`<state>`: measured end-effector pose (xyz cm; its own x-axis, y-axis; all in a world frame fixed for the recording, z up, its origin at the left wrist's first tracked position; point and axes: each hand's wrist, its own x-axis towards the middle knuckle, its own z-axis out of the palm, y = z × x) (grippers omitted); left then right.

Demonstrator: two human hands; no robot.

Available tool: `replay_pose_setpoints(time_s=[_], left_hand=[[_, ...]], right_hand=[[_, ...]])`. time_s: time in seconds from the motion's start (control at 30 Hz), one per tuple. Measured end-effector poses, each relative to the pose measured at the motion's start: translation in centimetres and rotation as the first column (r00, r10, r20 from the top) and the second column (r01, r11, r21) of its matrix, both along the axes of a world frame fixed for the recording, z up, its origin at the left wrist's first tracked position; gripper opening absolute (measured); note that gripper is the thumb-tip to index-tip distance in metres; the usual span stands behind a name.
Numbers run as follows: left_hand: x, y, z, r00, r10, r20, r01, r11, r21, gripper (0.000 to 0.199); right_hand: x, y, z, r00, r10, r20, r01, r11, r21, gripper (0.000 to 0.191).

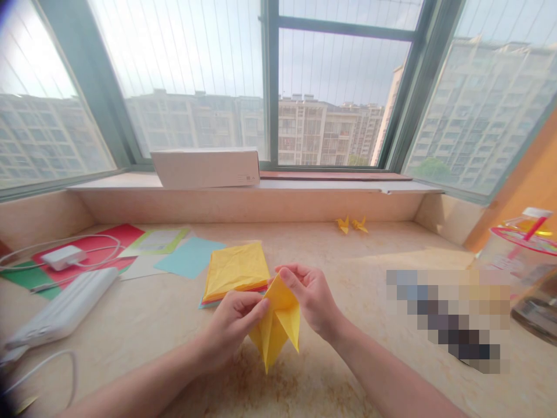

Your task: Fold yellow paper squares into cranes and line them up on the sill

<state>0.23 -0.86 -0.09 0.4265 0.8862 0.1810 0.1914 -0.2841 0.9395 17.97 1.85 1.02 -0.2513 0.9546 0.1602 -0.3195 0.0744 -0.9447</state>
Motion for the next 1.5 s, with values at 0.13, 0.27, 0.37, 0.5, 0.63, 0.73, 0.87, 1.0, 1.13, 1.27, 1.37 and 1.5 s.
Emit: replay_pose_setpoints(time_s=[0.13, 0.27, 0.37, 0.5, 0.63, 0.73, 0.87, 1.0, 1.13, 1.27, 1.37, 1.5], left_hand=[[-0.1, -0.1, 0.1, 0.988, 0.013, -0.154, 0.006, 0.992, 0.125, 0.043], [0.0, -0.1, 0.1, 0.978, 0.005, -0.21, 0.031, 0.986, 0.164, 0.038], [0.2, 0.1, -0.2, 0.987, -0.029, -0.156, 0.048, 0.992, 0.119, 0.037], [0.4, 0.7, -0.6, 0.981, 0.192, 0.023, -0.194, 0.977, 0.086, 0.044], [0.3, 0.9, -0.4, 0.917, 0.357, 0.18, -0.369, 0.929, 0.035, 0.045], [0.4, 0.8, 0.0, 0.904, 0.359, 0.233, -0.373, 0.928, 0.017, 0.046], [0.5, 0.7, 0.2, 0.933, 0.263, 0.246, -0.265, 0.964, -0.023, 0.041], [0.3, 1.0, -0.2, 0.936, 0.268, 0.229, -0.262, 0.963, -0.056, 0.035], [0.3, 1.3, -0.3, 0.912, 0.292, 0.288, -0.273, 0.956, -0.106, 0.03], [0.3, 1.2, -0.1, 0.884, 0.328, 0.334, -0.293, 0.944, -0.151, 0.031], [0.3, 1.1, -0.1, 0.869, 0.319, 0.378, -0.264, 0.945, -0.192, 0.035], [0.3, 1.2, -0.2, 0.848, 0.308, 0.431, -0.23, 0.947, -0.223, 0.04]], right_hand=[[0.0, -0.2, 0.3, 0.997, -0.048, 0.054, 0.049, 0.999, -0.017, 0.031], [-0.2, -0.3, 0.0, 0.997, -0.009, 0.073, 0.009, 1.0, -0.002, 0.03], [-0.4, -0.2, -0.7, 0.994, 0.012, 0.112, -0.017, 0.999, 0.038, 0.03], [-0.6, 0.3, -1.6, 0.981, -0.013, 0.194, -0.014, 0.99, 0.139, 0.047], [-1.0, 0.4, -2.2, 0.957, -0.027, 0.29, -0.028, 0.983, 0.182, 0.055], [-1.3, 0.4, -2.7, 0.968, -0.026, 0.249, -0.016, 0.986, 0.165, 0.044], [-1.2, 0.7, -3.2, 0.951, -0.16, 0.263, 0.093, 0.965, 0.247, 0.029], [-0.8, 0.5, -3.0, 0.899, -0.256, 0.356, 0.103, 0.913, 0.395, 0.015], [-0.7, 0.1, -2.5, 0.846, -0.352, 0.401, 0.067, 0.816, 0.575, 0.013], [-0.7, -0.3, -2.2, 0.846, -0.329, 0.42, 0.015, 0.802, 0.597, 0.025], [-0.7, -0.4, -2.2, 0.862, -0.283, 0.42, -0.007, 0.823, 0.568, 0.03], [-0.4, -0.6, -2.1, 0.886, -0.261, 0.384, -0.004, 0.823, 0.567, 0.03]])
